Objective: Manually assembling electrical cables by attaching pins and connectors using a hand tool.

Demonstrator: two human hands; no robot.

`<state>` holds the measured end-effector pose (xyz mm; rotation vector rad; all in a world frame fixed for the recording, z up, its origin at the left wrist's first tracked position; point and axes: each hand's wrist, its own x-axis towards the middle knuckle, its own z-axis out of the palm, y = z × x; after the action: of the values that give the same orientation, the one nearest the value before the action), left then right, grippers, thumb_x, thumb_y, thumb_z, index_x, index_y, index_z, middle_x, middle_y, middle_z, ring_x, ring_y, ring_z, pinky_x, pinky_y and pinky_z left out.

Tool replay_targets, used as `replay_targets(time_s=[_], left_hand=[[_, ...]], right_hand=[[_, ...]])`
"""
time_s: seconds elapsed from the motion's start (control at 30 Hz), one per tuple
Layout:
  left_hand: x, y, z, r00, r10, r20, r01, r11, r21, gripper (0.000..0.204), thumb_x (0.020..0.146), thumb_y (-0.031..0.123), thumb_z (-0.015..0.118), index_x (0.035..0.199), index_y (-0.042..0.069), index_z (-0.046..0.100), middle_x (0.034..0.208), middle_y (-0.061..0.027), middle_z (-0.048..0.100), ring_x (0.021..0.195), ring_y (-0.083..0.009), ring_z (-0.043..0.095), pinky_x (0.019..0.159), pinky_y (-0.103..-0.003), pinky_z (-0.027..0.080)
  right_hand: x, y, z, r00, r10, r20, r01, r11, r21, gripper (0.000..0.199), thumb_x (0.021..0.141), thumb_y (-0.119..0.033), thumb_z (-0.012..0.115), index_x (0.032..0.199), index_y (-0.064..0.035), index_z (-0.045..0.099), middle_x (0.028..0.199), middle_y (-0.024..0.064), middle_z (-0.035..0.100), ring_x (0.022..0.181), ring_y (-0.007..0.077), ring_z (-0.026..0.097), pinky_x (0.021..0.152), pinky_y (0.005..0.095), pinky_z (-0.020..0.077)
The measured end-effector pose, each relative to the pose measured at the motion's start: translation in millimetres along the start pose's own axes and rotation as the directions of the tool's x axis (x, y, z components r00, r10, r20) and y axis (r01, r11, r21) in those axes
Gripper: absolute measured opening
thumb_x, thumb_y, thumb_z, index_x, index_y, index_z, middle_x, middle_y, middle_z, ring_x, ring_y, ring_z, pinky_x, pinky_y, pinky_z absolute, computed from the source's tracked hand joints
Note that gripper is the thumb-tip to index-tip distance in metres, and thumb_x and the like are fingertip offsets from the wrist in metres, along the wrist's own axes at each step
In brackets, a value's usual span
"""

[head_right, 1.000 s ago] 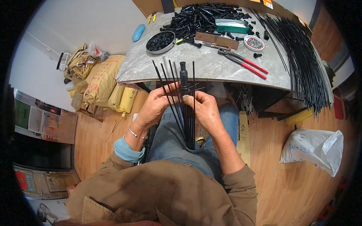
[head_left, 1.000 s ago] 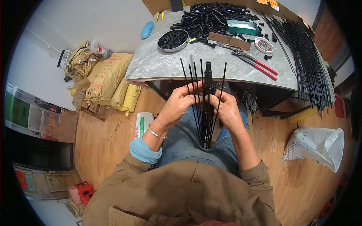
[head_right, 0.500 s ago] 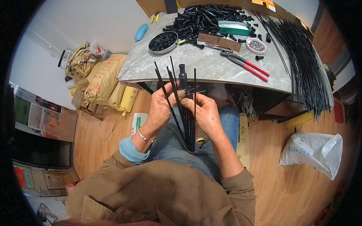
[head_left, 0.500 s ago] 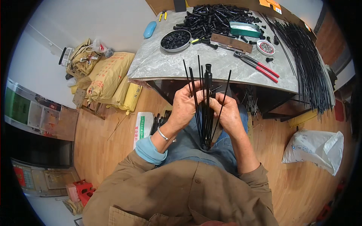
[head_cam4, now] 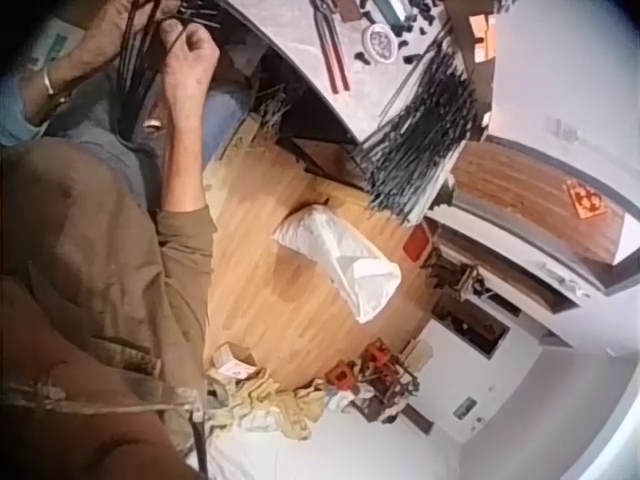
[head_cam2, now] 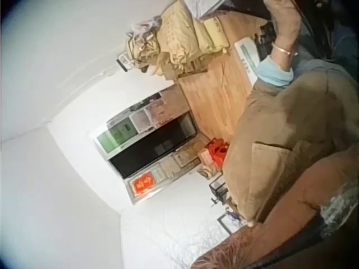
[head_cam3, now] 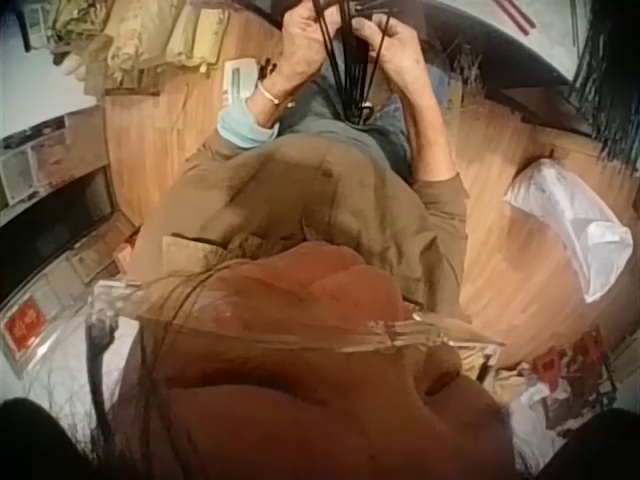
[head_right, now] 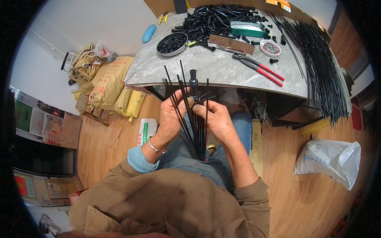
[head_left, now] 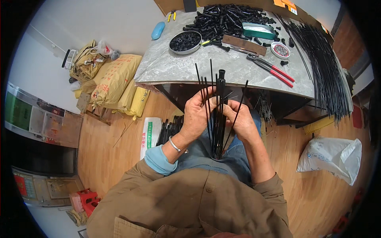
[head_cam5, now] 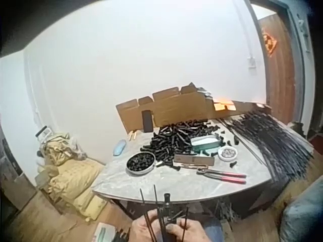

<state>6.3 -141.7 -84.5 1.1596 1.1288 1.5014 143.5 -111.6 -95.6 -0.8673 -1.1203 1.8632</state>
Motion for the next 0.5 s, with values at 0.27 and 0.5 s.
replay_targets(time_s=[0.27,0.5], left_hand=[[1,-4,3,0.999,-0.038,-0.014,0.035,0.987,-0.158,0.028,0.092,0.013,0.059,0.117,0.001,0.058,0.09,0.001,0.064,0.075,-0.0035,0.057,0.064,-0.018,0.048],[0,-9,-2,0.998,-0.053,0.032,0.059,0.972,-0.226,0.029,0.092,0.013,0.058,0.118,-0.001,0.057,0.096,-0.0014,0.064,0.083,-0.0058,0.058,0.074,-0.02,0.048]], right_hand=[[6,12,-13,0.999,0.038,0.02,-0.037,0.998,-0.046,0.02,0.087,-0.028,0.067,0.083,-0.0087,0.063,0.071,-0.0067,0.057,0.059,0.0012,0.047,0.049,0.0176,0.0317],[4,11,-17,0.999,0.018,0.052,-0.014,0.997,-0.07,0.021,0.087,-0.028,0.067,0.083,-0.0078,0.063,0.072,-0.0054,0.058,0.061,0.0023,0.05,0.051,0.0176,0.0358]])
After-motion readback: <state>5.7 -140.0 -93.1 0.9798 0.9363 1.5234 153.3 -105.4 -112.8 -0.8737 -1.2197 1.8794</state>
